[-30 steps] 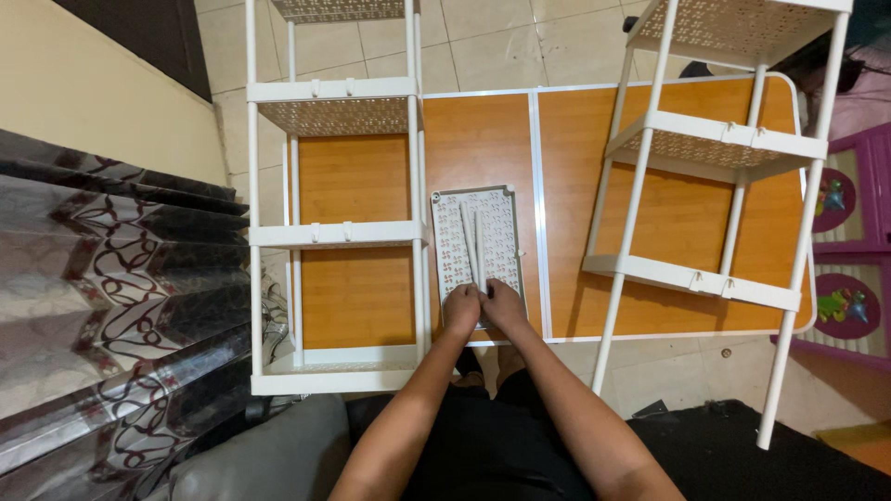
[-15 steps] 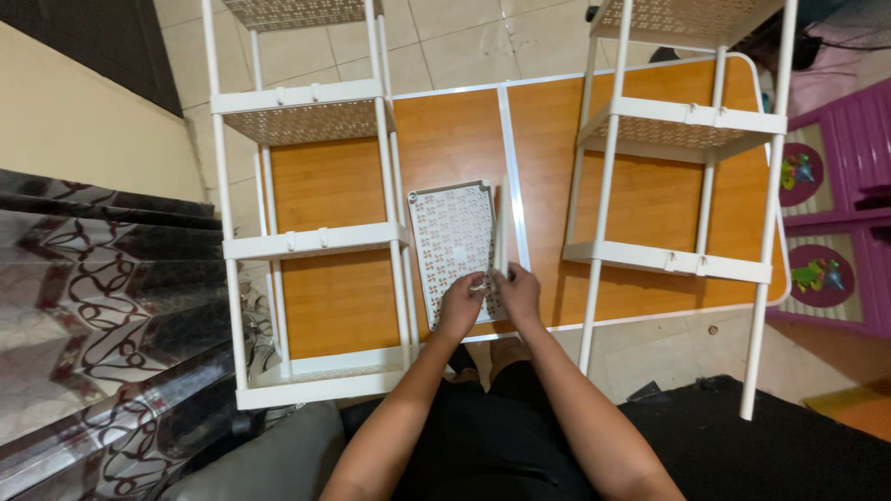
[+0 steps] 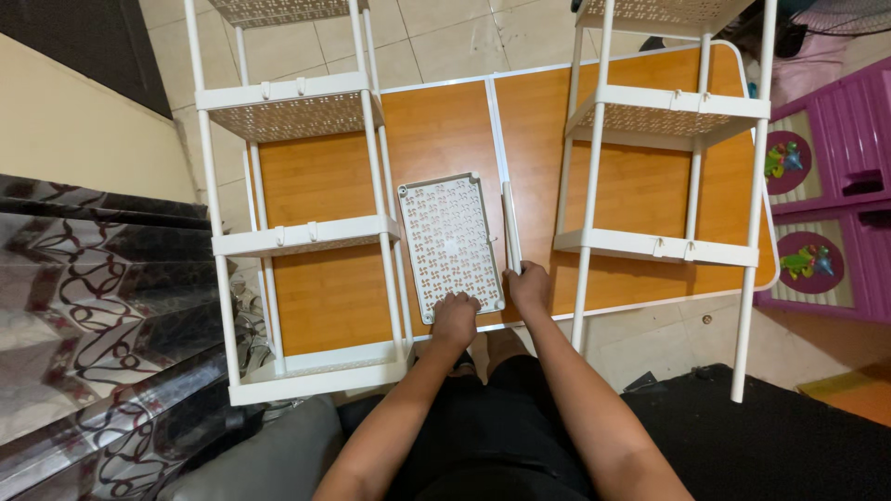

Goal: The person assembles two white plastic shelving units on a wooden table. They attach perforated shelves to the frames, secure the components, and place the completed units side by side.

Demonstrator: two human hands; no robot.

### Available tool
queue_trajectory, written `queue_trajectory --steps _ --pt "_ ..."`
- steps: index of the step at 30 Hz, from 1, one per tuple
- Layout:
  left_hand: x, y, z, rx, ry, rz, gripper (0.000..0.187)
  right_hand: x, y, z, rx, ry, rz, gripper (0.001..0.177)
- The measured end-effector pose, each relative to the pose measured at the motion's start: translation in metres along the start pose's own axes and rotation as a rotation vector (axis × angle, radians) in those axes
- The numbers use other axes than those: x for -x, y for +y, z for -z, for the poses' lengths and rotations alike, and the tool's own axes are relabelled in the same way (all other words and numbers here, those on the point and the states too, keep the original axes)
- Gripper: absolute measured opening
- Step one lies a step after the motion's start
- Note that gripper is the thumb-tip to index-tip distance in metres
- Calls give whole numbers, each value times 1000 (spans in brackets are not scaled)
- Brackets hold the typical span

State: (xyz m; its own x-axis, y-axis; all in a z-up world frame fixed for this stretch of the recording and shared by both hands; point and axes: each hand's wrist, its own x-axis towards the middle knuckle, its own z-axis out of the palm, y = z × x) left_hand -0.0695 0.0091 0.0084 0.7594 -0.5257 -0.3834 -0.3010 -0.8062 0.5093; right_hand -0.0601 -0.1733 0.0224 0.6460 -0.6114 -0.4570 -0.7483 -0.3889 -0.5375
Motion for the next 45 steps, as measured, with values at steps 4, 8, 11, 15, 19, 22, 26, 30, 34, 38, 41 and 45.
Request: queue_trajectory --steps 4,8,11,15,19,22,26,30,34,38,41,45 --pt "-4 2 -1 -86 -46 -23 27 -1 1 1 -9 -12 35 26" --pt "-1 7 7 -79 -40 -38 29 1 9 1 -60 12 43 24" --pt "6 13 18 -23 -17 -35 30 1 15 1 -127 81 121 22" --pt "14 21 31 52 56 -43 30 2 17 5 -159 130 124 23" --pt "21 23 35 72 164 -64 24 11 14 15 -214 70 128 22" --pt "21 22 35 97 227 -53 22 26 6 22 -352 -7 151 22" --pt "20 14 28 56 227 -4 21 53 1 32 -493 -46 185 27" --pt "16 4 18 22 211 41 19 77 2 41 -570 -65 196 30" --pt "11 -4 7 74 275 55 23 91 16 45 -528 -43 219 32" --pt "9 -4 -1 71 262 94 20 94 29 40 -591 -77 218 34" --pt "12 -4 2 51 256 97 19 98 32 37 -580 -110 161 36" --pt "21 1 16 71 282 64 20 108 30 41 -669 -165 159 37"
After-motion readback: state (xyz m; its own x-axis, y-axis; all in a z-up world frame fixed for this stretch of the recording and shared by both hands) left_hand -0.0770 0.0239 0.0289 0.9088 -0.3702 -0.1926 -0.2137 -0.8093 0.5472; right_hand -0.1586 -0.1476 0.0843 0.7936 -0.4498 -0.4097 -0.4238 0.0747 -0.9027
